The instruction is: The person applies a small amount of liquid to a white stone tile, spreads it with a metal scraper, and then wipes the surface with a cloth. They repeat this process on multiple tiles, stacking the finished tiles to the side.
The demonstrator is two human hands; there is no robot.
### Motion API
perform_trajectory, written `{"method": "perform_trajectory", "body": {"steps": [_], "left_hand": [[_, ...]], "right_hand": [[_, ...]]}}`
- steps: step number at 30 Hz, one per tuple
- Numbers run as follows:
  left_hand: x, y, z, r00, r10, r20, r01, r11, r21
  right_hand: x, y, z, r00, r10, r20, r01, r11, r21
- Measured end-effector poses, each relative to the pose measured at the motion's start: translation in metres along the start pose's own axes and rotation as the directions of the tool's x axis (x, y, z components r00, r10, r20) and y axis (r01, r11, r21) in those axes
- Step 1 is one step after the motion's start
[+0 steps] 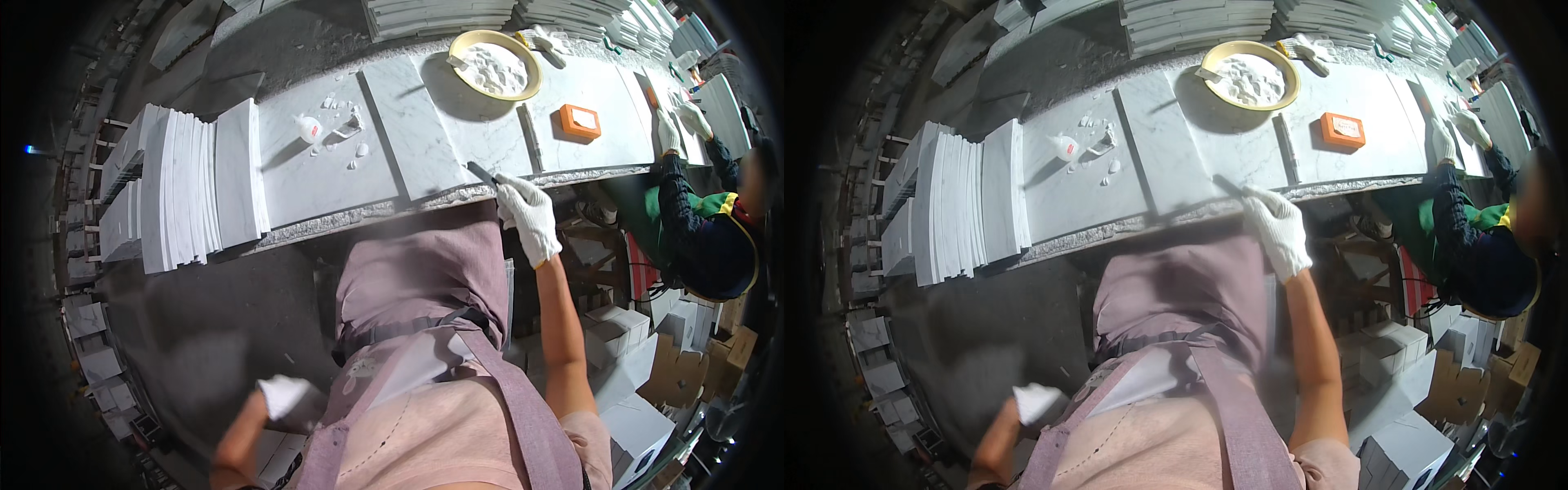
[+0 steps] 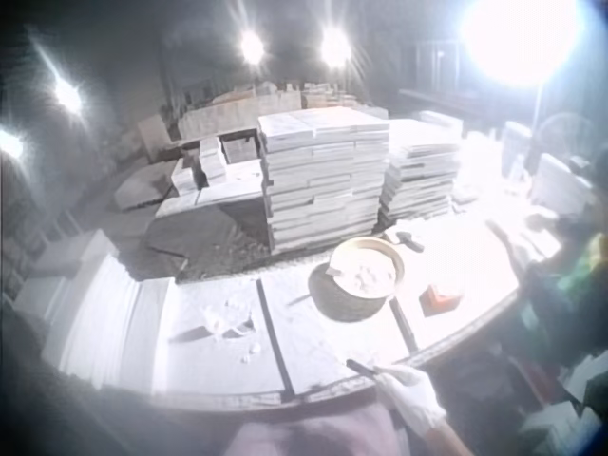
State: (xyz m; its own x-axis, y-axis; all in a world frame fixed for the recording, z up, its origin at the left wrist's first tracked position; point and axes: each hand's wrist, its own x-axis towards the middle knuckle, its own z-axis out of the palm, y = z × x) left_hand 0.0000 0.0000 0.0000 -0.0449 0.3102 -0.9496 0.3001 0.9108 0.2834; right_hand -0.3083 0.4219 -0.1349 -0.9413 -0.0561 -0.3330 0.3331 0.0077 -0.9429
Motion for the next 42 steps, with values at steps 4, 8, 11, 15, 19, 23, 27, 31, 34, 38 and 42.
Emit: {"method": "perform_trajectory", "body": {"steps": [4,8,11,15,19,23,27,31,34,38,42], "left_hand": [[0.022,-0.029,-0.119,0.697,0.095,-0.711,-0.185,0.982,-0.05],[0.109,-0.009,-0.221,0.077,-0.14,-0.987,-0.325,0.932,-0.157],[0.171,-0.005,-0.272,-0.296,0.15,-0.943,-0.042,0.985,0.17],[0.222,-0.006,-0.289,-0.254,0.156,-0.955,0.112,0.985,0.131],[0.232,-0.012,-0.282,-0.254,0.161,-0.954,0.052,0.987,0.152],[0.235,-0.013,-0.281,-0.272,0.137,-0.952,0.012,0.99,0.139],[0.237,-0.012,-0.281,-0.309,0.123,-0.943,-0.007,0.991,0.131],[0.239,-0.013,-0.281,-0.294,0.116,-0.949,-0.008,0.992,0.124],[0.239,-0.013,-0.282,-0.338,0.131,-0.932,-0.008,0.99,0.143],[0.231,-0.009,-0.282,-0.255,0.085,-0.963,-0.05,0.994,0.101],[0.218,-0.01,-0.29,-0.113,0.093,-0.989,-0.106,0.989,0.105]], "right_hand": [[-0.021,0.023,0.008,0.997,0.029,-0.069,-0.023,0.995,0.092],[-0.025,0.037,0.016,0.989,-0.026,-0.146,0.041,0.994,0.105],[-0.022,0.044,0.023,0.976,-0.098,-0.194,0.098,0.995,-0.01],[-0.018,0.048,0.03,0.973,-0.123,-0.195,0.11,0.991,-0.076],[-0.016,0.047,0.034,0.964,-0.146,-0.222,0.116,0.983,-0.145],[-0.014,0.044,0.034,0.972,-0.091,-0.218,0.063,0.989,-0.132],[-0.013,0.041,0.033,0.972,-0.106,-0.211,0.071,0.983,-0.167],[-0.015,0.043,0.033,0.965,-0.155,-0.211,0.102,0.965,-0.242],[-0.017,0.047,0.031,0.93,-0.323,-0.175,0.261,0.916,-0.306],[-0.021,0.049,0.022,0.791,-0.604,-0.101,0.476,0.71,-0.518],[-0.03,0.048,0.015,0.896,-0.387,-0.216,0.326,0.906,-0.269]]}}
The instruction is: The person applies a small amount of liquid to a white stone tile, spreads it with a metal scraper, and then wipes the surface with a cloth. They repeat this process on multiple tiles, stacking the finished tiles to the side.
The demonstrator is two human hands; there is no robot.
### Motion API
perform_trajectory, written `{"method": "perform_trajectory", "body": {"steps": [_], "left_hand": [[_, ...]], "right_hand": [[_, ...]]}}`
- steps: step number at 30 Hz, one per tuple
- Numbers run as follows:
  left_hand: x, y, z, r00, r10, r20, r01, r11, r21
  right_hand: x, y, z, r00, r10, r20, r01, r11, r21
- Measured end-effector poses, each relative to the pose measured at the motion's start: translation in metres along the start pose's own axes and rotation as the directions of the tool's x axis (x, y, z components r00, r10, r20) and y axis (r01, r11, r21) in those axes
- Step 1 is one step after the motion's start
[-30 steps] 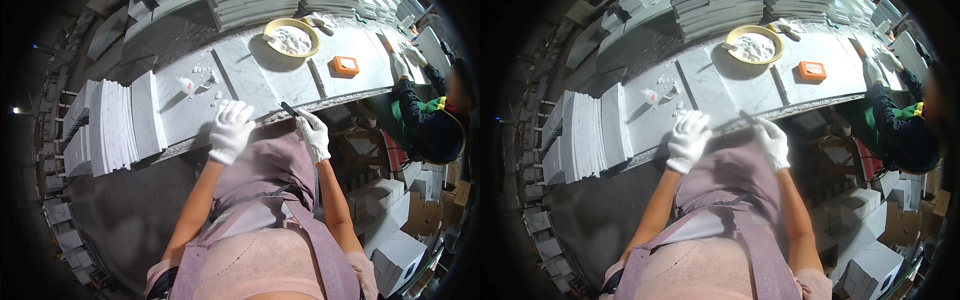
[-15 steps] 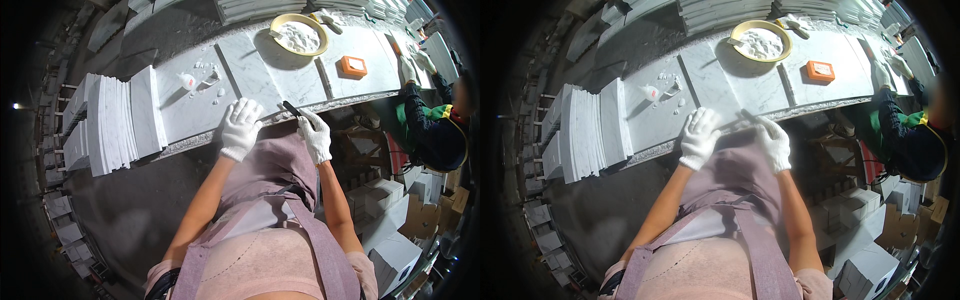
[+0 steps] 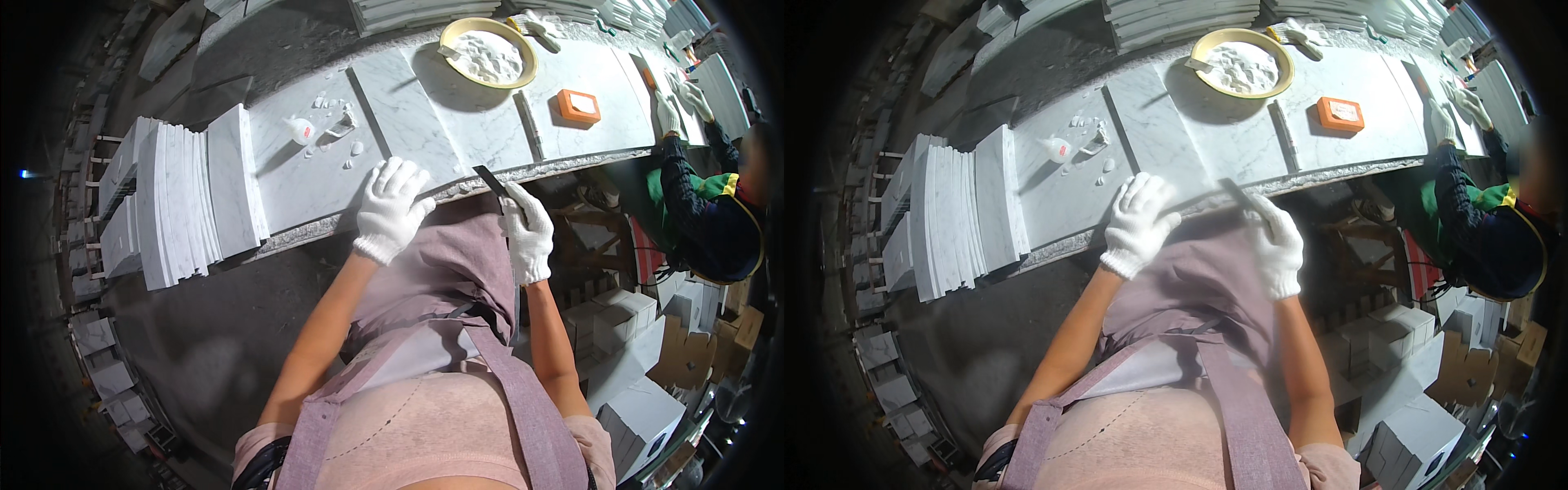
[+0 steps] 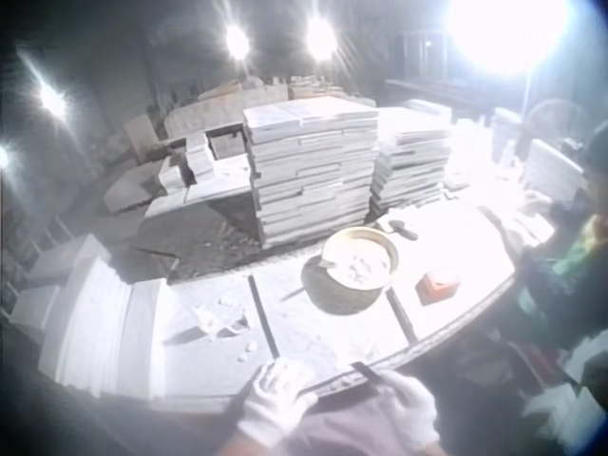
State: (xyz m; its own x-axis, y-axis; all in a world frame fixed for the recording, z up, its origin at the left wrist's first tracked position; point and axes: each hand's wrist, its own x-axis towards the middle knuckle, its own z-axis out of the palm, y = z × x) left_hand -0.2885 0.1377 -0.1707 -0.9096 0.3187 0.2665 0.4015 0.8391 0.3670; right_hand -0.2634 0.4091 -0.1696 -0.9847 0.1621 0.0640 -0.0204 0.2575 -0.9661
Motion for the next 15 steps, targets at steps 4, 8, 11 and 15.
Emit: {"method": "perform_trajectory", "body": {"steps": [4,8,11,15], "left_hand": [[0.026,-0.005,0.008,0.981,0.184,-0.068,-0.177,0.98,0.095],[0.04,-0.004,0.023,0.982,0.178,0.07,-0.191,0.931,0.312],[0.043,-0.002,0.022,0.921,0.223,0.319,-0.306,0.922,0.238],[0.054,-0.007,0.012,0.961,0.085,0.265,-0.127,0.982,0.143]], "right_hand": [[-0.011,-0.003,-0.007,0.926,0.377,0.004,-0.36,0.881,0.309],[-0.02,-0.002,-0.013,0.897,0.441,0.026,-0.421,0.837,0.35],[-0.023,0.0,-0.021,0.878,0.478,0.018,-0.431,0.774,0.463],[-0.018,0.0,-0.03,0.854,0.52,0.034,-0.452,0.707,0.544]]}}
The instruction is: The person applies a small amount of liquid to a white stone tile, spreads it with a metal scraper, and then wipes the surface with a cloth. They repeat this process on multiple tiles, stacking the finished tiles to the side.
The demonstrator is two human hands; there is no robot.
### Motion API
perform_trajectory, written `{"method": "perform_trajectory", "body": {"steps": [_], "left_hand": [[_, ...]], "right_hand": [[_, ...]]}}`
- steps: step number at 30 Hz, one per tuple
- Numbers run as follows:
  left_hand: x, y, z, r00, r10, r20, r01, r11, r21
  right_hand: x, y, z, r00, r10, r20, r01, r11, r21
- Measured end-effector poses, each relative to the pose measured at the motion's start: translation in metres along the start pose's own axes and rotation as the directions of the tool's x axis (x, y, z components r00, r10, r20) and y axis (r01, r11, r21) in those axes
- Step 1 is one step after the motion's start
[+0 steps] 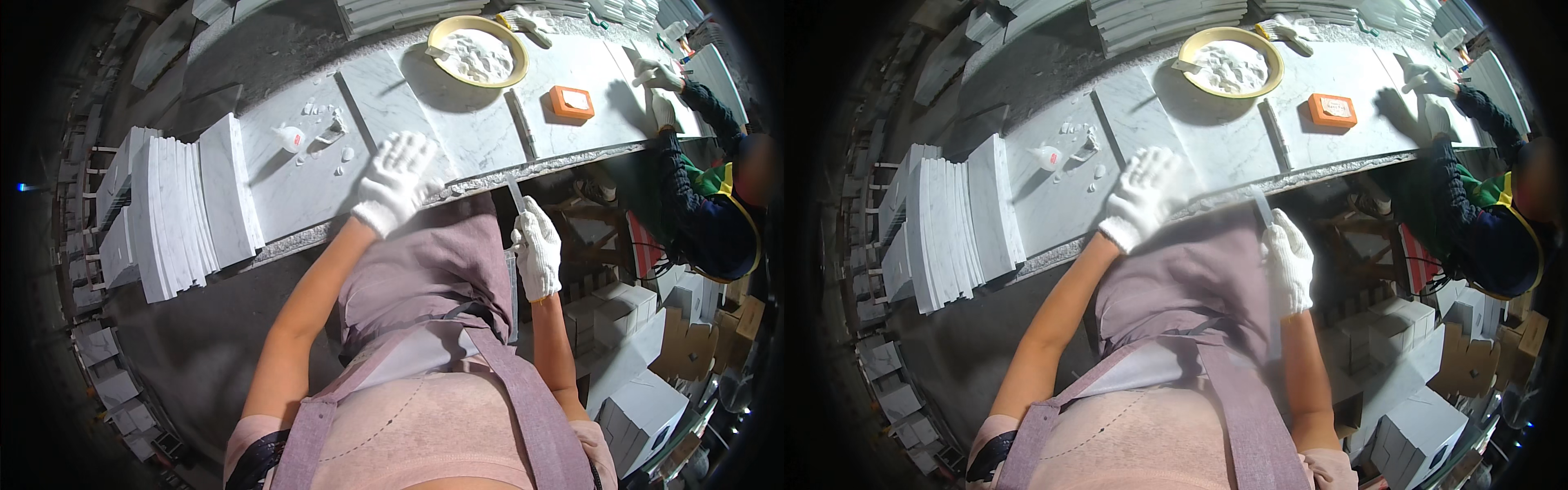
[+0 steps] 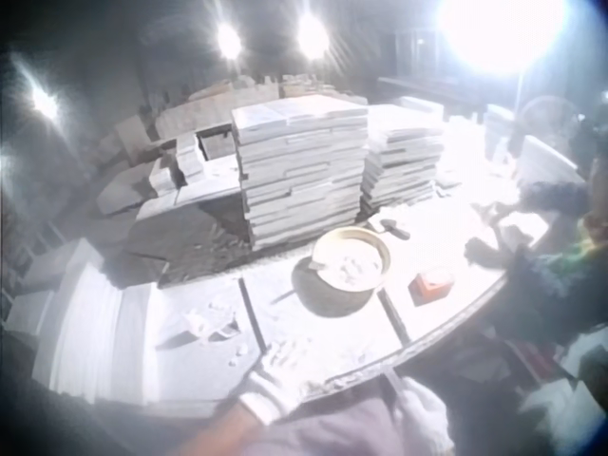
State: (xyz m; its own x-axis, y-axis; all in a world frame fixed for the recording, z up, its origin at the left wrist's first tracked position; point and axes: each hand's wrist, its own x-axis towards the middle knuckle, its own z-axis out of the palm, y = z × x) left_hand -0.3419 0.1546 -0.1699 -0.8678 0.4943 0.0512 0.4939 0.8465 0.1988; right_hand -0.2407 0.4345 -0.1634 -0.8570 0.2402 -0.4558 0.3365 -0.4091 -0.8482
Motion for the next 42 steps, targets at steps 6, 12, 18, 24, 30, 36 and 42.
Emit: {"method": "perform_trajectory", "body": {"steps": [6,12,18,24,30,36,42], "left_hand": [[-0.005,-0.002,0.012,0.95,0.298,0.097,-0.297,0.955,-0.024],[0.016,-0.016,-0.016,0.998,-0.023,-0.062,0.035,0.982,0.184],[-0.019,0.042,-0.029,0.862,0.488,-0.134,-0.496,0.761,-0.419],[0.024,-0.049,-0.002,0.886,0.006,-0.463,-0.057,0.994,-0.096],[0.056,-0.071,0.017,0.903,0.067,-0.425,-0.04,0.997,0.071],[0.054,-0.07,0.016,0.88,0.054,-0.471,-0.051,0.999,0.019],[0.054,-0.07,0.016,0.878,0.052,-0.476,-0.054,0.999,0.009]], "right_hand": [[0.008,-0.012,0.005,0.986,0.086,0.145,-0.093,0.995,0.043],[0.011,-0.011,0.007,0.973,0.11,0.205,-0.131,0.987,0.091],[0.036,-0.014,0.011,0.987,0.003,0.161,0.018,0.991,-0.13],[0.064,-0.017,0.043,0.949,-0.016,0.314,0.185,0.834,-0.519],[0.096,-0.023,0.078,0.793,-0.12,0.597,0.574,0.474,-0.667],[0.109,-0.03,0.083,0.66,-0.12,0.742,0.746,0.218,-0.629],[0.114,-0.031,0.086,0.637,-0.08,0.767,0.766,0.183,-0.616]]}}
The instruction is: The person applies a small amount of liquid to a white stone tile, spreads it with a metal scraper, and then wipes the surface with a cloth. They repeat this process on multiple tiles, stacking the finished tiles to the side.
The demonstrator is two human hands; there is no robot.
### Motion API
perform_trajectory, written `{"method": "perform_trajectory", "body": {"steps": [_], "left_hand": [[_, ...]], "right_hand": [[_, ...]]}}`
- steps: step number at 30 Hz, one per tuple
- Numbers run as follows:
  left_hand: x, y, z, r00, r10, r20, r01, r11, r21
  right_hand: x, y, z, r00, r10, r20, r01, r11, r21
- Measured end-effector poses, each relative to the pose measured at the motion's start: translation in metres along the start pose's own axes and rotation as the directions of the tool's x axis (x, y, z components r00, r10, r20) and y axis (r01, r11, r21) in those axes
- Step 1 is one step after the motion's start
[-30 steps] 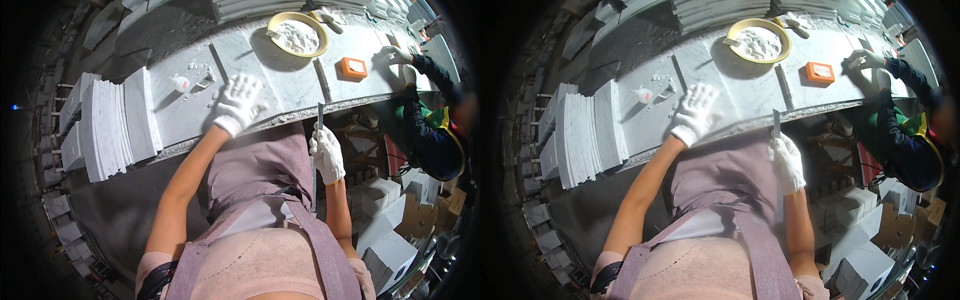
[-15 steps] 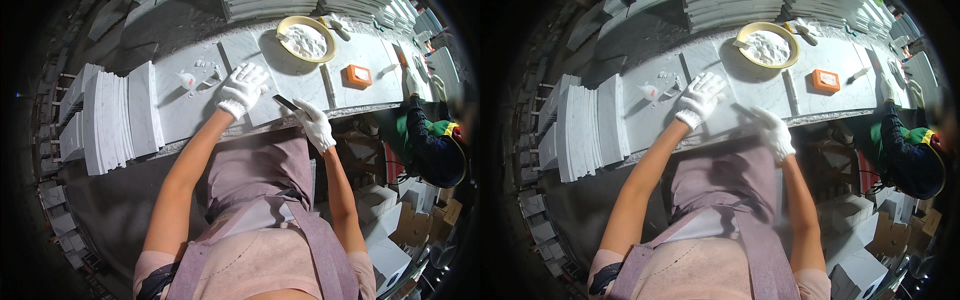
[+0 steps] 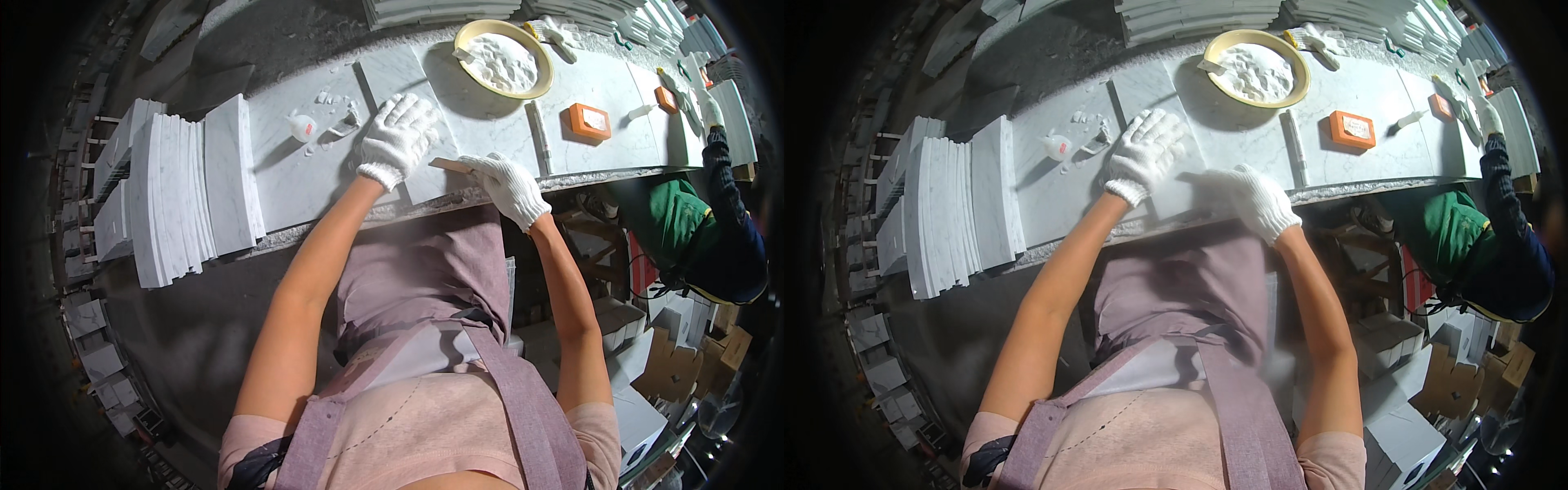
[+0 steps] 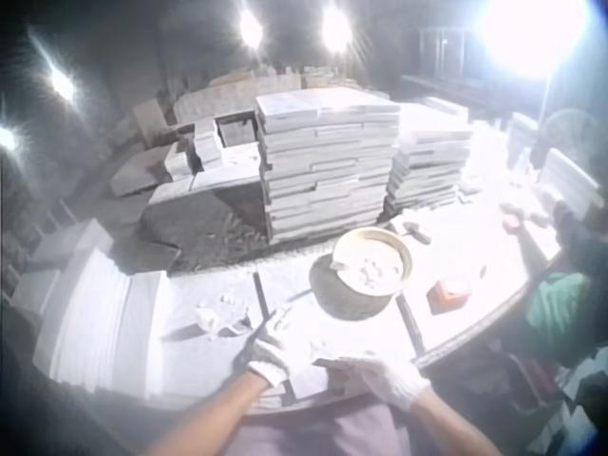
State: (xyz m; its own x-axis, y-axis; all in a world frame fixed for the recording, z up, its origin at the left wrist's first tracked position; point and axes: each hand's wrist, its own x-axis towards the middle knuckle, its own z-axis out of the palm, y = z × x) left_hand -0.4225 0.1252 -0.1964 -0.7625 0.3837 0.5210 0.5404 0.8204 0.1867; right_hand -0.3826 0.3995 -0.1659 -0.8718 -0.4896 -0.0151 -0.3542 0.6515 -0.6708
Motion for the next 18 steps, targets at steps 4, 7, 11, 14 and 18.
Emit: {"method": "perform_trajectory", "body": {"steps": [4,7,11,14,18], "left_hand": [[0.0012,0.0011,-0.0006,1.0,-0.002,0.008,0.002,1.0,0.008],[0.0021,0.0011,-0.0012,1.0,-0.009,0.03,0.008,1.0,0.025],[0.0023,0.001,-0.0036,0.999,0.008,0.046,-0.009,1.0,0.026],[0.0015,0.0006,-0.0046,0.998,0.008,0.056,-0.009,1.0,0.021],[-0.0001,-0.0012,-0.0005,0.999,0.008,0.049,-0.009,1.0,0.02]], "right_hand": [[-0.0041,-0.0035,0.0006,0.999,-0.024,-0.026,0.024,1.0,0.009],[-0.0043,-0.0041,0.0026,0.999,-0.027,-0.028,0.027,1.0,-0.003],[-0.0012,-0.0011,0.0063,0.999,-0.026,-0.048,0.027,1.0,0.014],[-0.0016,-0.0001,0.0083,0.998,-0.046,-0.044,0.046,0.999,0.005],[-0.0096,-0.0077,0.0089,0.999,0.033,-0.006,-0.032,0.993,0.115]]}}
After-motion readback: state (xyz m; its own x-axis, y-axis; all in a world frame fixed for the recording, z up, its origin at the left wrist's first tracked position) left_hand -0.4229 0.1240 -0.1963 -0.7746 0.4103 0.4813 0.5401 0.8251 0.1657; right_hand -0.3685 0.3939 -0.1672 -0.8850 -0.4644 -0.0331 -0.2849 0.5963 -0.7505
